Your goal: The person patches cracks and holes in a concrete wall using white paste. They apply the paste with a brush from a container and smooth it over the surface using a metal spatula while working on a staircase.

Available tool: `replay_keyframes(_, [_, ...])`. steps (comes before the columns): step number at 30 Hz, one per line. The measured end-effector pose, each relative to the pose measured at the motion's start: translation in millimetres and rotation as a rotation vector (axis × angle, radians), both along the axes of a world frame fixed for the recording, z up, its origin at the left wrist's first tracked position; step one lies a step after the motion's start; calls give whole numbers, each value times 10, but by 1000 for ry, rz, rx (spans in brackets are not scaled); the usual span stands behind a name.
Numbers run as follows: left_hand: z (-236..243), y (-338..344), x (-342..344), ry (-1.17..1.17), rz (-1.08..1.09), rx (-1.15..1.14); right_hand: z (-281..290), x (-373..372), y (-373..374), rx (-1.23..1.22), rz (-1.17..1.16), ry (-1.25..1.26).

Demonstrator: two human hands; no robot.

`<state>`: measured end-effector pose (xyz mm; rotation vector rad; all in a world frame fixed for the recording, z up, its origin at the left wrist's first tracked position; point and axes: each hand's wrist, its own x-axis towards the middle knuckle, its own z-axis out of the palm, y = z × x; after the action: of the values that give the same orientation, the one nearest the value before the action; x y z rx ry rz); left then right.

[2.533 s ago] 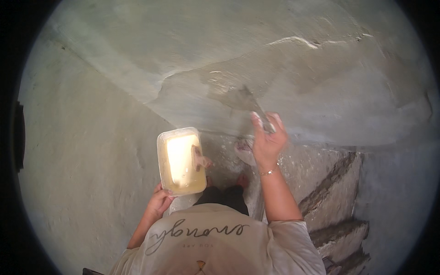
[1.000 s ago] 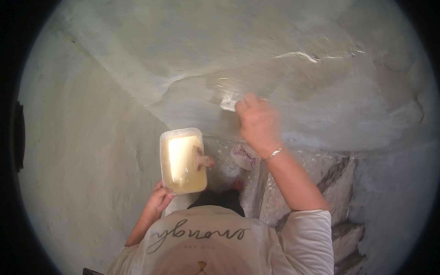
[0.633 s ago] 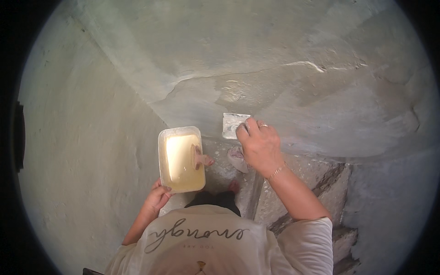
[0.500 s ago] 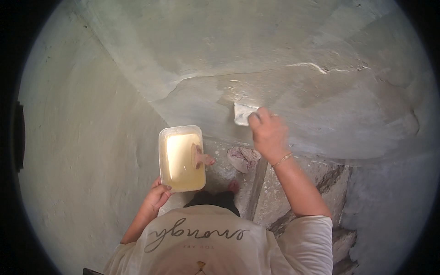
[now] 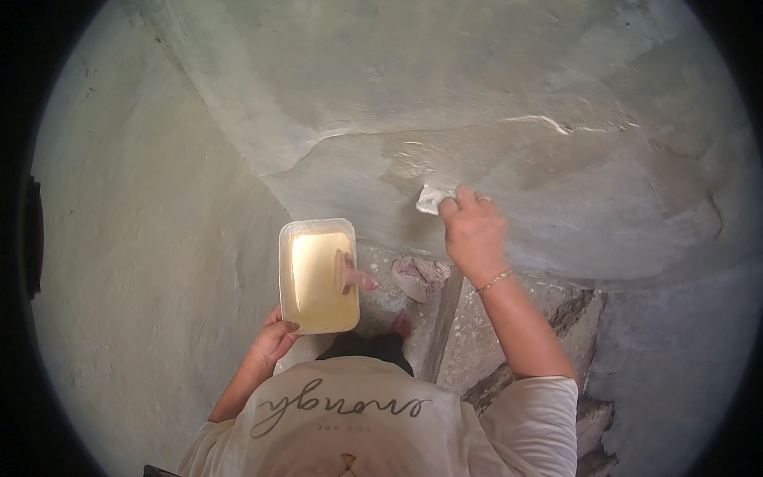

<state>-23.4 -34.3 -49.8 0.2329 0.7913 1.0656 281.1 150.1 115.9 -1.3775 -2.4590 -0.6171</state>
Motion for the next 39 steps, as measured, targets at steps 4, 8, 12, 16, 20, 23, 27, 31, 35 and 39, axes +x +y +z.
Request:
replay_keyframes(4, [-48,-78,-86,-8,17,2,442,-194,-89,108,26,130])
replay_keyframes(8, [-6,-83,-69,10,35,-13,331,-431,-252,1,96,92])
replay_keyframes(12, [-55,-67,-86,12,10,-5,-193,-437,-54,-150,199,11])
replay_keyframes(16, [-21,-74,-81,-2,16,4,-100,-447,167,-19,187,31])
replay_keyframes(20, [33,-114,-87,-1,36,1,574,-488,67,144,151,105])
replay_keyframes(23, [4,-140,-114,11,61,-7,790,-509,-137,121,116,177])
replay_keyframes(27, [15,-123,-96,5,70,-3,415,-547,-348,-81,100,108])
replay_keyframes(31, [-16,-94,-92,-9,65,4,-171,-447,-154,-148,209,438])
replay_keyframes(35, [44,-94,-96,-8,62,-28,-308,-454,33,-121,219,942])
replay_keyframes(39, [-14,-98,-111,10,45,-13,-472,-249,199,69,-65,852])
